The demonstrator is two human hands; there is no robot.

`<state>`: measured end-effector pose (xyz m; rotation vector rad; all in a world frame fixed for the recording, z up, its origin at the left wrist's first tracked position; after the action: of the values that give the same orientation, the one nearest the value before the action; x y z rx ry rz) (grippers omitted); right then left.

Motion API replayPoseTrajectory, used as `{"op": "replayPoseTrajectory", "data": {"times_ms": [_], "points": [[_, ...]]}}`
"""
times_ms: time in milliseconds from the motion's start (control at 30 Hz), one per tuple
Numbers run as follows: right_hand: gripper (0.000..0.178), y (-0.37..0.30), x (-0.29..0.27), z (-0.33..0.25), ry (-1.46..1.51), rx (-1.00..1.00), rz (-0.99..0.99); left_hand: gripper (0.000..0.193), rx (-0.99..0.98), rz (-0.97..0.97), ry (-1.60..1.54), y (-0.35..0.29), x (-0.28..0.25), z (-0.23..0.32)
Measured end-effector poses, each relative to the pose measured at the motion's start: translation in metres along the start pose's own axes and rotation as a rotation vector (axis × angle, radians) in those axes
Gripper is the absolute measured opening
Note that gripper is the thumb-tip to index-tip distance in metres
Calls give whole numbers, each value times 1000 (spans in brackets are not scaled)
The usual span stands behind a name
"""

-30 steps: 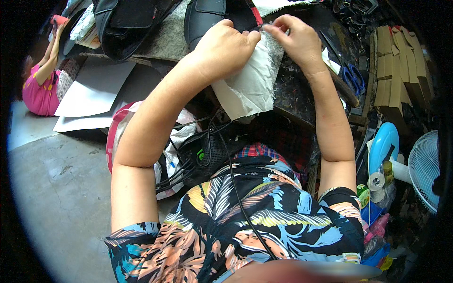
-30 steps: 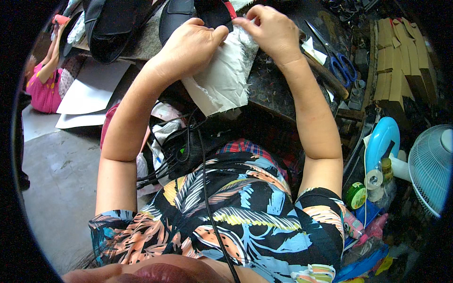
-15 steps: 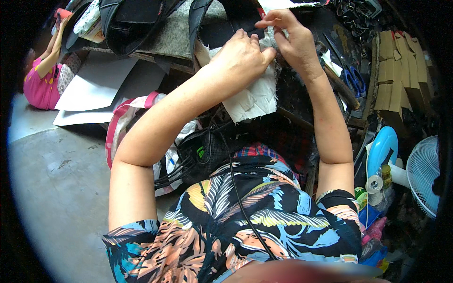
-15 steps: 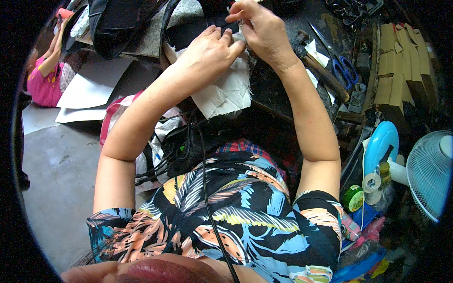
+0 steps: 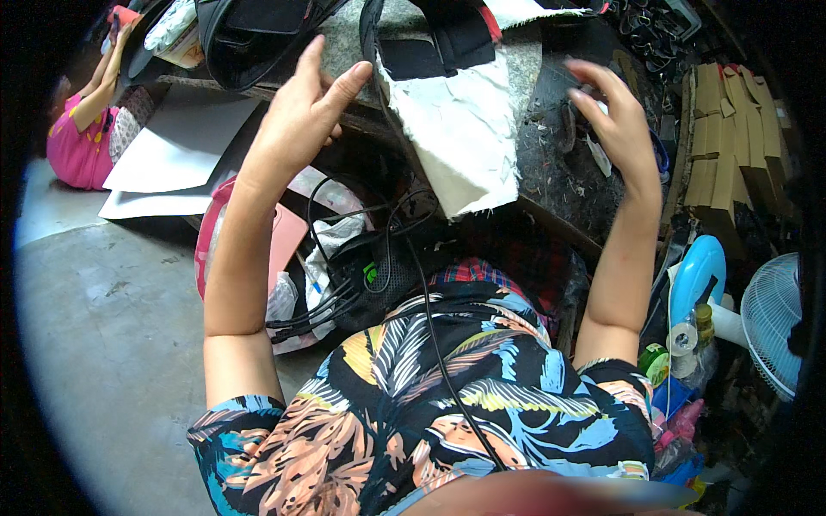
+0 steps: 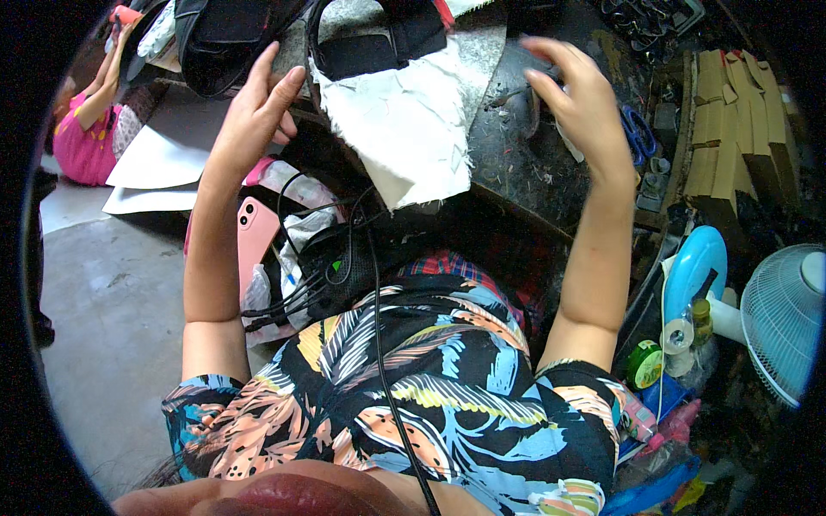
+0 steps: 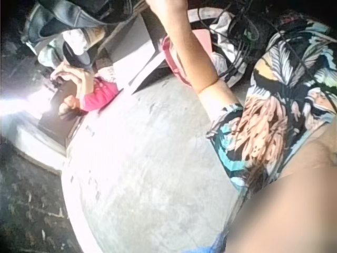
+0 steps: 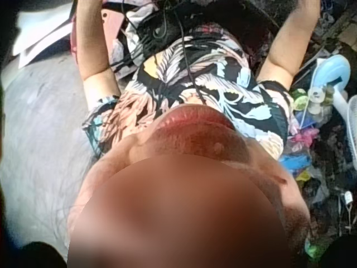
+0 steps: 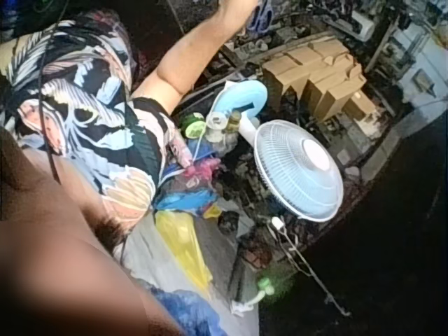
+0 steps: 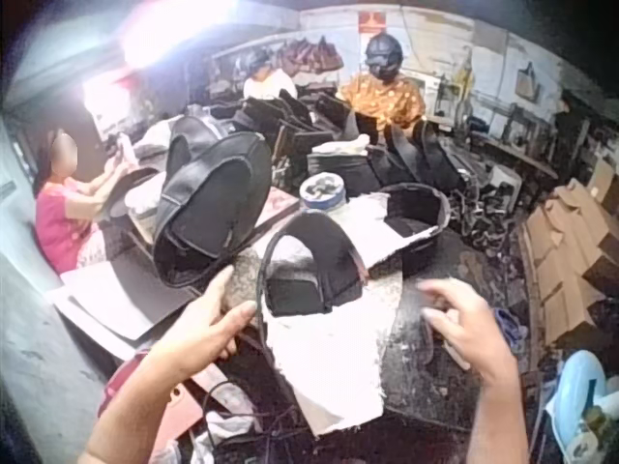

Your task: The person places a white fabric insert into a black shoe, trims the excess with scissors, and repeats the process for a second shoe. The person handles the shoes and fabric by hand and uses scissors to cut the fabric flush with the shoe edges.

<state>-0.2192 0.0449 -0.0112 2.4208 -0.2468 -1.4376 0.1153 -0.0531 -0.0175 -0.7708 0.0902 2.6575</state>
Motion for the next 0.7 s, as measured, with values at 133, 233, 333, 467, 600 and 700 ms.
{"op": "replayPoseTrajectory", "data": {"times_ms": [133, 233, 333, 467, 600, 700], "points": [[42, -70, -13, 54, -517, 450, -152, 83, 16, 3, -170, 5, 10, 4], [38, -77, -17, 46, -549, 366, 16, 60, 91, 9, 40, 12, 14, 25], [35, -67, -36, 33, -409, 431, 206, 64, 286, 79, 409, 17, 13, 56], [35, -36, -55, -19, 359, 120, 429, 43, 380, 145, 598, 19, 20, 77], [37, -14, -3, -87, -156, -235, 488, 23, 530, 184, 637, 16, 29, 96], [33, -11, 33, -56, -265, 114, -4, 23, 580, 212, 640, 17, 30, 105]]}}
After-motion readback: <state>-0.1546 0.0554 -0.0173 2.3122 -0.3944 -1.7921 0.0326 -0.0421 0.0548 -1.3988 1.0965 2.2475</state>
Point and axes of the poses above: each hand's wrist, its own y-axis towards the middle knuckle, its own x-axis out of the palm, z = x × y, the point moved 8 cm from there along y, towards the middle knuckle, and after that the axes turned 7 degrees about -y, right-handed, at the moved point
